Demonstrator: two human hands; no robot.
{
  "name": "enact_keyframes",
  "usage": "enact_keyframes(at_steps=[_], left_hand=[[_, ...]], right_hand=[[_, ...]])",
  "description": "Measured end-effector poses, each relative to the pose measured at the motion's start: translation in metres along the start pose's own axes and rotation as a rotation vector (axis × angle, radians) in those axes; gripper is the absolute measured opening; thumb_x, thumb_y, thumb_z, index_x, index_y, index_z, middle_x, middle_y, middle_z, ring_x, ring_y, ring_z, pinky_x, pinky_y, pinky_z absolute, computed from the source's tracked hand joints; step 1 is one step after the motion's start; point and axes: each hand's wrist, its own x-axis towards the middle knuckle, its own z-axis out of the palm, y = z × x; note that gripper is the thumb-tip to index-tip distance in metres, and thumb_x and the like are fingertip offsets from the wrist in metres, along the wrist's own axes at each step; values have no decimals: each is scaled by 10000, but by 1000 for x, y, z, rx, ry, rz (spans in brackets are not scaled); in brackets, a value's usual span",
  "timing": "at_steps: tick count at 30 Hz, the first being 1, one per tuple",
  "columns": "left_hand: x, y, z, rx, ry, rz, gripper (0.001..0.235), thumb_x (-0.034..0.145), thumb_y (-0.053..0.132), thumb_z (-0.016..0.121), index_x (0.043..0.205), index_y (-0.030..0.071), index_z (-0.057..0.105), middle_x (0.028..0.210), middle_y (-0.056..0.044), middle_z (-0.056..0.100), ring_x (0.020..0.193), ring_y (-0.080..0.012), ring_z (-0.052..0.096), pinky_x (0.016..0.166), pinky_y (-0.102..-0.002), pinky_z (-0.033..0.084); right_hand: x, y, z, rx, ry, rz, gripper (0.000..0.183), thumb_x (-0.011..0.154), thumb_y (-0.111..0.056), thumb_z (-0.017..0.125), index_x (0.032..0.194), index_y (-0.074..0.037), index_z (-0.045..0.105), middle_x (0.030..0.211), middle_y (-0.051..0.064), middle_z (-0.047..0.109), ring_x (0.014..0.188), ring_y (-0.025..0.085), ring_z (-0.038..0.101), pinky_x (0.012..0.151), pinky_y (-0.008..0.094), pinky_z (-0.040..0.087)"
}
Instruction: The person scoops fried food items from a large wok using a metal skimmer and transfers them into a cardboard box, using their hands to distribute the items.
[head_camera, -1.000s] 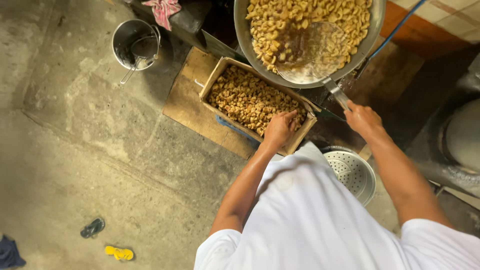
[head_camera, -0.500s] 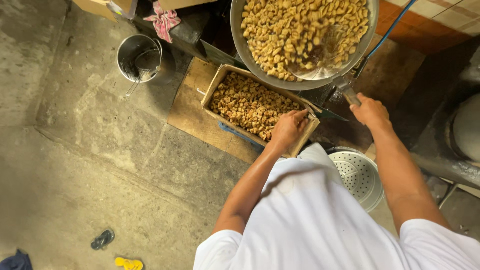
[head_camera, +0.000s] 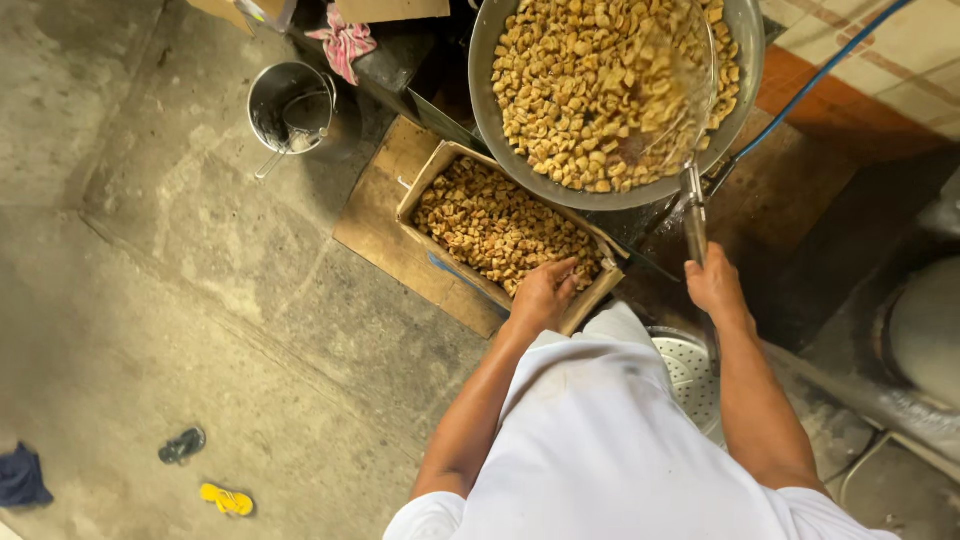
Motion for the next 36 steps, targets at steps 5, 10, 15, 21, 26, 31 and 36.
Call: enact_keyframes(at_steps=[5, 10, 15, 21, 26, 31, 36], left_hand=[[17, 24, 23, 20, 32, 107, 379, 949, 228, 659, 1278, 42, 690, 1183, -200, 715, 1065, -376, 692, 944, -434, 542], [31, 54, 44, 23, 41, 33, 413, 961, 254, 648, 1331, 73, 669, 1145, -187, 717, 1049, -378, 680, 930, -457, 539], [54, 77, 66, 53, 92, 72, 494, 942, 261, 660, 1400, 80, 615, 1179, -202, 689, 1079, -407, 645, 931, -481, 517], [44, 61, 65, 21, 107, 152, 440, 956, 267, 672, 1347, 66, 653, 1170, -196, 707, 1078, -397, 671, 942, -464, 535], [14, 31, 35, 5, 116, 85, 432, 949, 255, 658, 1342, 75, 657, 1127, -179, 710, 992, -372, 681, 880, -463, 538], [-4, 20, 23, 68, 101, 59, 447, 968, 282, 646, 1375, 97, 640, 1123, -155, 710, 992, -342, 681, 889, -467, 537], [-7, 35, 18, 74, 121, 167, 463, 985, 293, 628, 1392, 73, 628, 1116, -150, 715, 1019, -342, 673, 889, -474, 536]], right_hand=[[54, 5, -39, -189, 182, -98, 417, 1031, -149, 575, 1382, 5, 412, 1150, 379, 618, 1031, 561, 605, 858, 627, 484], [125, 29, -36, -221, 241, -85, 383, 1052, -150, 561, 1345, 32, 393, 1158, 414, 605, 989, 567, 631, 830, 610, 509], [132, 26, 12, 57, 30, 55, 314, 981, -92, 536, 1258, 1, 420, 987, 309, 641, 867, 454, 640, 744, 525, 529], [101, -26, 31, 592, -263, 195, 177, 1000, -98, 560, 1160, -50, 501, 807, 99, 546, 548, 164, 526, 416, 351, 468], [69, -42, 21, 648, -243, 175, 151, 1017, -135, 571, 1105, -59, 475, 765, 60, 544, 519, 125, 512, 411, 331, 466], [13, -54, -6, 477, -175, 66, 174, 1051, -202, 533, 1127, -46, 529, 765, 84, 563, 519, 141, 516, 418, 346, 473], [-24, -73, -26, 410, -163, 24, 268, 1050, -263, 526, 1240, -80, 571, 772, 73, 592, 515, 125, 527, 429, 326, 483]])
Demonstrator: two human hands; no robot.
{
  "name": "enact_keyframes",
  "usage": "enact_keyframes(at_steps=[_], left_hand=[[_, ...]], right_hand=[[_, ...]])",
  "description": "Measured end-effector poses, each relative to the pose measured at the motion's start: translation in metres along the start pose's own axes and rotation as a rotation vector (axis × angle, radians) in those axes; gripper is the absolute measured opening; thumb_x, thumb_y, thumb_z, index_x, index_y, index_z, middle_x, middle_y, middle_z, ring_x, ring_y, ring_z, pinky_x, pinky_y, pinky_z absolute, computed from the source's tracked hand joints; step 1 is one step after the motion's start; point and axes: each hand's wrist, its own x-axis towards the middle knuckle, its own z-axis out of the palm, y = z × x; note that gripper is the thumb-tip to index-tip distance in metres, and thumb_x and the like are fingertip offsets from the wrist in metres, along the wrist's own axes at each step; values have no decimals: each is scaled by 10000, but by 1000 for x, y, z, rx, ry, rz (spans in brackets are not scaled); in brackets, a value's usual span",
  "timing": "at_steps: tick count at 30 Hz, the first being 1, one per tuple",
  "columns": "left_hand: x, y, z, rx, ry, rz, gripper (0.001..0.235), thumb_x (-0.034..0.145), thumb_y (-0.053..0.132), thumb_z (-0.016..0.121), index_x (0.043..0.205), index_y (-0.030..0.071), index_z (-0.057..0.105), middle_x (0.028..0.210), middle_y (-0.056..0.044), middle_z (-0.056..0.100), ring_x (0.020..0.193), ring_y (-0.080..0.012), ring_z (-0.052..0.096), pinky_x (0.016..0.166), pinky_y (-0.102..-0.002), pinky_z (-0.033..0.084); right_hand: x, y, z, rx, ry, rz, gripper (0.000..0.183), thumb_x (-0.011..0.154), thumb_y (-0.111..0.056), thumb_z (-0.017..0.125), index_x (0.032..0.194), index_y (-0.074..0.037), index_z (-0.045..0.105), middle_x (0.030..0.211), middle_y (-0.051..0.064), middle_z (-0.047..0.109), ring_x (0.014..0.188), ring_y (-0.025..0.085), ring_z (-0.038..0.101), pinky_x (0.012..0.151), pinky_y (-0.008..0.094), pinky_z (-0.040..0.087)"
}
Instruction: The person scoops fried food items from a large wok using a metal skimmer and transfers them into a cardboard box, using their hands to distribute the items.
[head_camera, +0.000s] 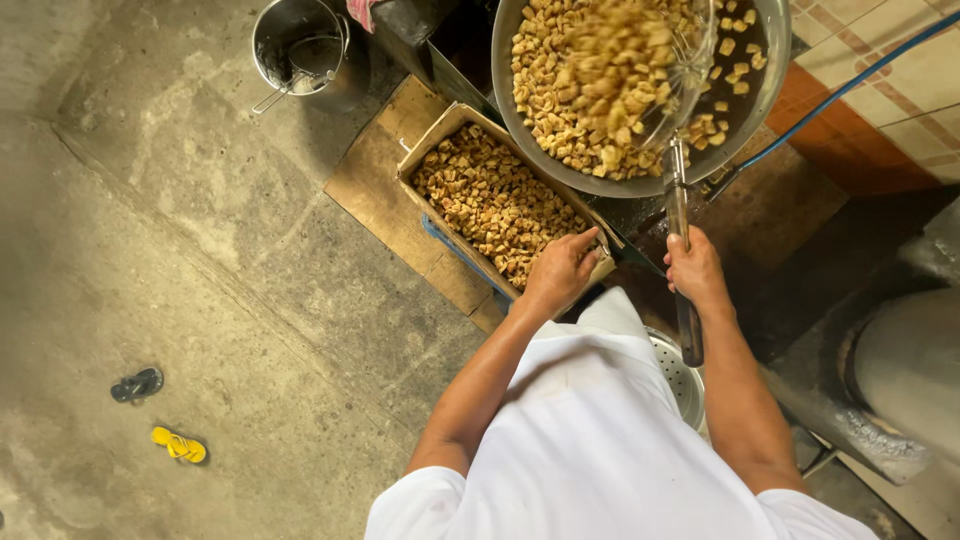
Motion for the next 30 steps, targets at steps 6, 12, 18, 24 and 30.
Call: enact_keyframes(at_steps=[6, 12, 18, 24, 30], left_hand=[[4, 0, 8, -39, 6, -95, 439, 974, 311, 634, 1349, 84, 658, 1225, -153, 704, 1056, -337, 688, 945, -451, 530], [12, -4, 26, -44, 94, -125, 422, 959, 280, 655, 1325, 70, 673, 1225, -170, 708, 1120, -365, 661, 966, -451, 516], [48, 28, 37, -76, 44, -205, 442, 979, 284, 625, 1374, 86, 643, 1082, -161, 721, 1045, -352, 670, 930, -445, 534], [76, 42, 61, -84, 187, -20, 420, 971, 278, 647, 1332, 63, 658, 1144, -158, 716, 1091, -375, 654, 956, -451, 521], [81, 55, 77, -69, 154, -89, 433, 975, 295, 633, 1346, 71, 650, 1160, -167, 713, 1099, -379, 657, 963, -458, 516]], right_hand=[[30, 18, 5, 33, -122, 102, 268, 1038, -239, 526, 1207, -40, 587, 806, 80, 650, 531, 135, 543, 435, 337, 491], [128, 65, -3, 8, -149, 272, 252, 1037, -276, 554, 1200, -87, 589, 786, 59, 617, 545, 136, 544, 448, 342, 496], [159, 17, -77, -482, -81, 99, 305, 1072, -231, 522, 1334, -90, 591, 848, 230, 693, 643, 308, 672, 584, 455, 545], [146, -62, -205, -1012, 9, -148, 459, 1043, -321, 542, 1492, -222, 556, 1242, 345, 643, 1163, 560, 587, 990, 632, 460], [210, -143, -249, -1281, 138, -258, 383, 1172, -333, 496, 1424, -48, 540, 1151, 372, 699, 1059, 557, 677, 884, 636, 537]])
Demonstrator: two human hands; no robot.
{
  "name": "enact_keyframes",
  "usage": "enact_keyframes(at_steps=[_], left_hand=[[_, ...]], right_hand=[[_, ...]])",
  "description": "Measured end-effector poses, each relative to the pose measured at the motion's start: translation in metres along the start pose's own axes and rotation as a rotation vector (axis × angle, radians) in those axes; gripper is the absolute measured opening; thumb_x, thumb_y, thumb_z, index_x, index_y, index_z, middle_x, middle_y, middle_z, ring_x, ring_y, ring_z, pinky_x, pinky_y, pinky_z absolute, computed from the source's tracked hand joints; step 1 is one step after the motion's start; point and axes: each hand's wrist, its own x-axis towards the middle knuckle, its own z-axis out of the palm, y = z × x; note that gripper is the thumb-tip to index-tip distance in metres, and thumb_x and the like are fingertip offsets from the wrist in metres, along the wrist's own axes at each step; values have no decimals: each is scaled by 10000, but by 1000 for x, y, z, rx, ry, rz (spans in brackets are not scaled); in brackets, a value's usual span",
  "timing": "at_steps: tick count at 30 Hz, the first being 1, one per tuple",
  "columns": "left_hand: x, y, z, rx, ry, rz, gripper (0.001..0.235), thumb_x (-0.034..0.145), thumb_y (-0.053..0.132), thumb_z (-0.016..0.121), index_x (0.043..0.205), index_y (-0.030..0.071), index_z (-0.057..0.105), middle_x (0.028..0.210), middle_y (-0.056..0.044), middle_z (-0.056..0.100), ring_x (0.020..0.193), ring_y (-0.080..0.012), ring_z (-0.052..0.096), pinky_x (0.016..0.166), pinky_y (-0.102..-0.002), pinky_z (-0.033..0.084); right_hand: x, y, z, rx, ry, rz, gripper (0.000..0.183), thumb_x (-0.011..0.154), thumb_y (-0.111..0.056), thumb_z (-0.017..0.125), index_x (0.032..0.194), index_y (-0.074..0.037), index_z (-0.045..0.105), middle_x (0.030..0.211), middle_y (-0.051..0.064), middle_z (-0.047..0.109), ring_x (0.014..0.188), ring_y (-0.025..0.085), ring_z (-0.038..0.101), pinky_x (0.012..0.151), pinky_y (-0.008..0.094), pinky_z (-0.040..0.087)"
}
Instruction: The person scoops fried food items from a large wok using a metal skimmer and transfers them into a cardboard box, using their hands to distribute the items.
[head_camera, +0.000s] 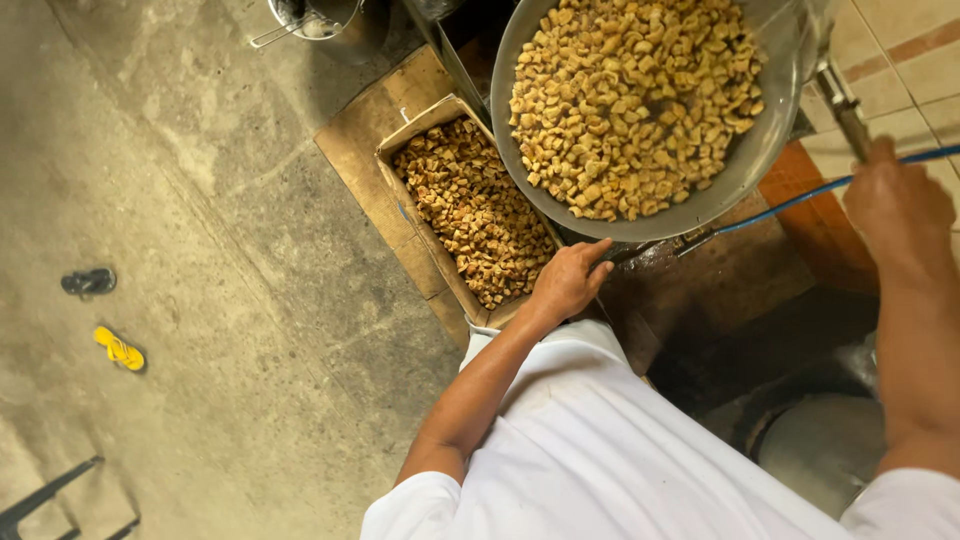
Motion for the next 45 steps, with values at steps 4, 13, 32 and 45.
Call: enact_keyframes(at_steps=[4, 13, 32, 45], left_hand=[[3, 11, 6, 25, 27, -27, 430, 976, 296, 631, 1341, 70, 656, 1133, -178, 709, 1089, -388, 649, 956, -471, 510], [19, 20, 21, 30, 37, -65, 424, 971, 303, 617, 1337, 93, 661, 1050, -182, 720, 1037, -391, 661, 922, -490, 516], [21, 21, 23, -27, 17, -40, 410, 953, 276, 632, 1304, 69, 678, 1061, -186, 720, 1028, -405, 663, 905, -497, 523], [27, 19, 28, -72, 67, -57, 429, 962, 280, 625, 1329, 63, 670, 1124, -203, 715, 1067, -406, 671, 952, -482, 530]], right_hand=[[86, -18, 0, -59, 36, -91, 523, 1005, -147, 535, 1501, 18, 506, 1159, 386, 681, 1032, 549, 683, 797, 638, 559], [93, -68, 43, -13, -321, -205, 449, 1003, -136, 492, 1428, -18, 578, 1223, 364, 696, 1092, 520, 692, 898, 605, 548], [-10, -8, 85, 644, -518, 12, 371, 1049, -261, 531, 1377, -101, 602, 745, 149, 632, 541, 229, 561, 469, 421, 487], [120, -31, 95, -91, 93, -419, 311, 1062, -227, 564, 1251, 1, 659, 861, 264, 709, 663, 338, 674, 576, 466, 520]])
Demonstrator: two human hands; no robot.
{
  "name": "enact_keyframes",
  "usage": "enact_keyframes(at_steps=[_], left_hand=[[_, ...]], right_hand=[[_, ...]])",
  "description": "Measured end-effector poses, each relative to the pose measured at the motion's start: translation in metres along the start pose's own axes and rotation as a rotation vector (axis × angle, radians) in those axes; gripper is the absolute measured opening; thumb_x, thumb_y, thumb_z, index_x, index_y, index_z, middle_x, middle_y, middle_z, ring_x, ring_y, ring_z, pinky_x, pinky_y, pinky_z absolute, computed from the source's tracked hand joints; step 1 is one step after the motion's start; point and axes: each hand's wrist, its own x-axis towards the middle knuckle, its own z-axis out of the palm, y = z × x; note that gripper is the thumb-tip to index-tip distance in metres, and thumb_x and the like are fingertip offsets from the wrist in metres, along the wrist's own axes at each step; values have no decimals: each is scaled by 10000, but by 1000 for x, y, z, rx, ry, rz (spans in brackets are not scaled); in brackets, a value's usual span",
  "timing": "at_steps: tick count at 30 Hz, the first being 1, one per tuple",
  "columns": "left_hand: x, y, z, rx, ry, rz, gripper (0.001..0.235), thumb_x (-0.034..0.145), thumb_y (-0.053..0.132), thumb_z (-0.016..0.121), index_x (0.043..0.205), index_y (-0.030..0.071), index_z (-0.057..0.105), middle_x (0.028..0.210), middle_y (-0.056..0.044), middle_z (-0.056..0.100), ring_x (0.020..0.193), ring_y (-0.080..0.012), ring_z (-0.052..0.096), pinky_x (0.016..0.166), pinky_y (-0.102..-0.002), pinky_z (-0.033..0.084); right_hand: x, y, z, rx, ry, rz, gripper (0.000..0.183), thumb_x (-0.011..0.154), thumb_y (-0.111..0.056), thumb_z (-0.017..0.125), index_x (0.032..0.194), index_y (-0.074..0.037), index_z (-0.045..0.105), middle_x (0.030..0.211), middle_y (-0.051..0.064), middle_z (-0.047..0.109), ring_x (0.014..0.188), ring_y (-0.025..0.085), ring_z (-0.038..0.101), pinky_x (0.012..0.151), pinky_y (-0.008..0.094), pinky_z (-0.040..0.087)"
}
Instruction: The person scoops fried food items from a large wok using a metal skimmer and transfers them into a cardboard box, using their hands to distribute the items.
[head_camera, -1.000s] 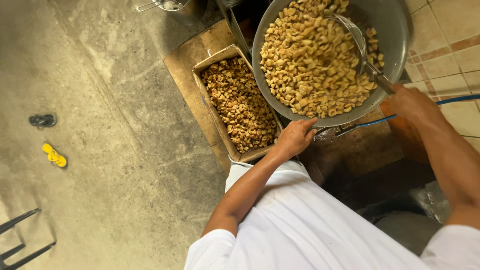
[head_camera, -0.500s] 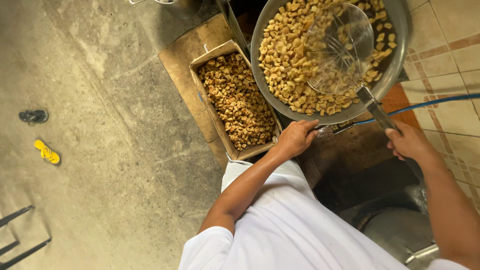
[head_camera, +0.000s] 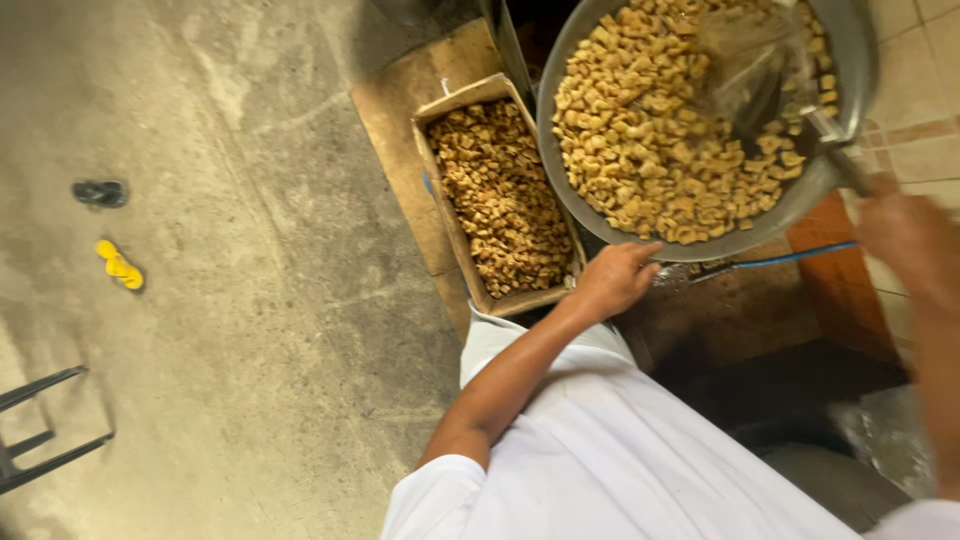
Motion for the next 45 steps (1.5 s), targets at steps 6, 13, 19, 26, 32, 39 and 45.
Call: enact_keyframes(at_steps=[6, 13, 19, 26, 32, 39, 45], left_hand=[[20, 24, -2, 33, -12, 39, 413, 975, 288, 610, 1333, 90, 669, 1109, -165, 731, 1034, -387, 666, 936, -475, 529], [7, 8, 0, 36, 36, -13, 426, 984, 309, 610, 1350, 95, 656, 1121, -167, 719, 1076, -385, 659, 961, -468, 516], [-4, -11, -4, 22, 58, -14, 436, 969, 313, 623, 1343, 91, 657, 1152, -182, 709, 1097, -386, 649, 955, -469, 508], [7, -17, -14, 31, -6, -6, 428, 984, 310, 615, 1350, 95, 660, 1110, -175, 714, 1094, -373, 659, 968, -467, 512], [0, -22, -17, 30, 0, 44, 422, 979, 302, 623, 1334, 77, 662, 1155, -173, 717, 1120, -377, 650, 981, -468, 503], [-6, -22, -17, 27, -48, 3, 430, 987, 311, 621, 1341, 68, 653, 1241, -186, 697, 1166, -382, 635, 1012, -462, 491], [-8, -22, -14, 61, -56, -32, 437, 982, 313, 617, 1344, 72, 658, 1199, -186, 708, 1159, -382, 638, 1015, -465, 492]], right_hand=[[71, -13, -63, -278, -36, -41, 290, 1054, -214, 551, 1216, -3, 667, 863, 235, 731, 677, 327, 705, 553, 459, 535], [135, -51, -87, -382, -53, -140, 271, 1045, -199, 536, 1176, -8, 677, 864, 202, 757, 693, 315, 741, 527, 452, 553], [66, -49, -83, -353, -89, -183, 263, 1052, -180, 510, 1190, -35, 679, 916, 184, 785, 792, 338, 772, 595, 474, 593], [-95, 0, -116, -205, -165, -38, 345, 1118, -208, 435, 1406, -63, 555, 804, 238, 762, 720, 404, 765, 602, 526, 586], [-187, 7, -92, -131, -139, 23, 486, 1084, -316, 514, 1520, -102, 496, 765, 179, 693, 626, 339, 678, 534, 445, 536], [-142, -42, -31, 789, -463, 398, 364, 1025, -249, 546, 1360, -122, 612, 704, 147, 629, 495, 246, 565, 435, 426, 476], [-73, -85, 19, 624, -345, 281, 320, 1084, -239, 505, 1281, -13, 617, 868, 318, 674, 723, 438, 645, 644, 548, 512]])
